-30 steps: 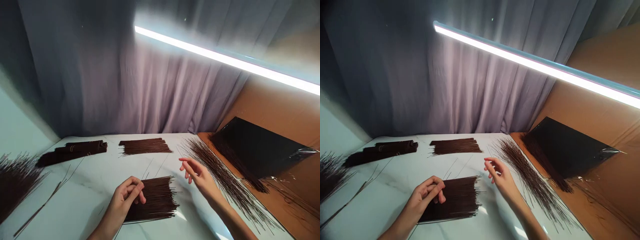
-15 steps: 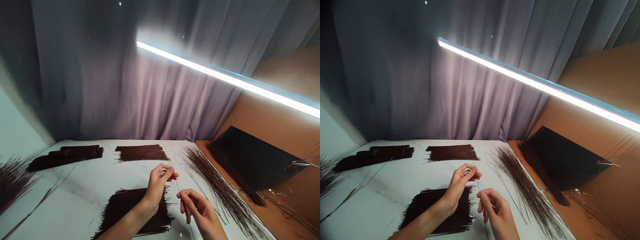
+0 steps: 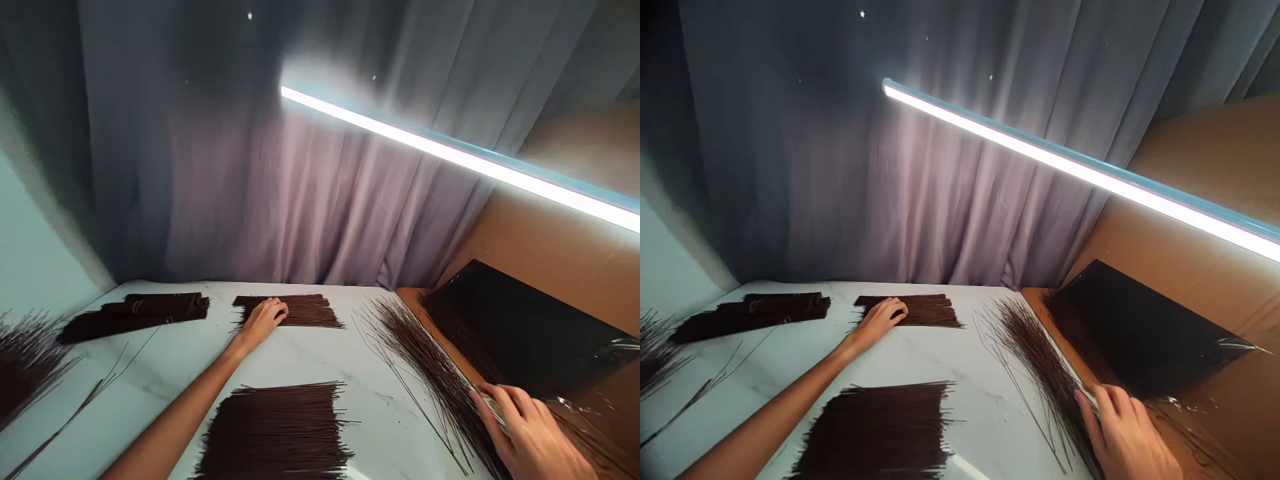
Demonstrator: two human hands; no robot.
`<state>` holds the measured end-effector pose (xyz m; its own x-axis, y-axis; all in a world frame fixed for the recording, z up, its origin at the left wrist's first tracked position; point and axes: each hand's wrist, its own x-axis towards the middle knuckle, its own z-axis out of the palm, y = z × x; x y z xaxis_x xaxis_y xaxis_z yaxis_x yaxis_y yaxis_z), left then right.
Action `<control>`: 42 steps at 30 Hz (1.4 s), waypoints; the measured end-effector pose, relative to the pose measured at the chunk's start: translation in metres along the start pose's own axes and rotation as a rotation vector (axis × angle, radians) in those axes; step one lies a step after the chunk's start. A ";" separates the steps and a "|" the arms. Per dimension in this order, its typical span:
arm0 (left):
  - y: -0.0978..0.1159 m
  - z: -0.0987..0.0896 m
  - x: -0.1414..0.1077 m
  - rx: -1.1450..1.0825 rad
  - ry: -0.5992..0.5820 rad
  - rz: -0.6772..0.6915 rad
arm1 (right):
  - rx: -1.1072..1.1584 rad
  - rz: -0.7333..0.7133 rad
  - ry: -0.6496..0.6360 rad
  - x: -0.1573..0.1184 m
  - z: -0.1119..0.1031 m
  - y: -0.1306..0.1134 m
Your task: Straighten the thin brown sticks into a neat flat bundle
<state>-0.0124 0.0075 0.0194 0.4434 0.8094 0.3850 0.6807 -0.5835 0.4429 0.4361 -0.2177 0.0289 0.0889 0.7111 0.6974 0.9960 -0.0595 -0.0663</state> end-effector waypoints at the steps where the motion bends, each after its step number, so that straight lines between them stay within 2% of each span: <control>1: -0.001 0.004 -0.001 0.039 0.003 0.008 | 0.007 -0.045 0.002 -0.002 0.006 -0.008; 3: -0.003 0.011 -0.001 0.100 0.008 0.023 | 0.071 -0.170 -0.022 -0.008 0.019 -0.036; 6: -0.006 0.018 0.001 0.154 0.012 0.048 | 0.281 -0.398 -0.063 -0.013 0.038 -0.096; 8: -0.007 0.019 0.001 0.170 0.017 0.062 | 0.386 -0.500 -0.183 -0.013 0.048 -0.137; 11: -0.004 0.016 0.000 0.162 0.035 0.072 | 0.443 -0.575 -0.323 -0.009 0.052 -0.182; 13: 0.001 0.010 0.000 0.136 0.058 0.063 | 0.437 -0.580 -0.357 -0.006 0.050 -0.196; 17: 0.019 -0.009 0.000 0.039 0.098 0.020 | 0.433 -0.583 -0.304 -0.003 0.048 -0.202; 21: 0.055 -0.028 -0.019 -0.118 0.046 -0.018 | 0.439 -0.612 -0.226 0.001 0.041 -0.198; 24: 0.080 -0.041 -0.050 -0.249 -0.082 -0.039 | 0.523 -0.635 -0.255 0.007 0.025 -0.185; 26: 0.088 -0.050 -0.071 -0.339 -0.186 -0.072 | 0.585 -0.590 -0.322 0.012 0.012 -0.170; 29: 0.092 -0.058 -0.095 -0.658 -0.348 -0.269 | 0.668 -0.340 -0.327 0.017 -0.004 -0.148; 32: 0.099 -0.058 -0.109 -0.936 -0.375 -0.436 | 0.709 -0.070 -0.284 0.014 -0.006 -0.143; 34: 0.108 -0.055 -0.115 -1.013 -0.377 -0.494 | 0.733 -0.003 -0.314 0.008 -0.002 -0.152; 38: 0.129 -0.047 -0.119 -1.028 -0.401 -0.560 | 0.751 -0.057 -0.348 -0.007 0.009 -0.178; 42: 0.136 -0.037 -0.117 -0.976 -0.307 -0.572 | 0.735 -0.146 -0.301 -0.022 0.015 -0.195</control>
<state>0.0074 -0.1687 0.0645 0.4308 0.8743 -0.2238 0.1494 0.1755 0.9731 0.2397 -0.2111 0.0158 -0.1513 0.8404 0.5204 0.7294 0.4503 -0.5149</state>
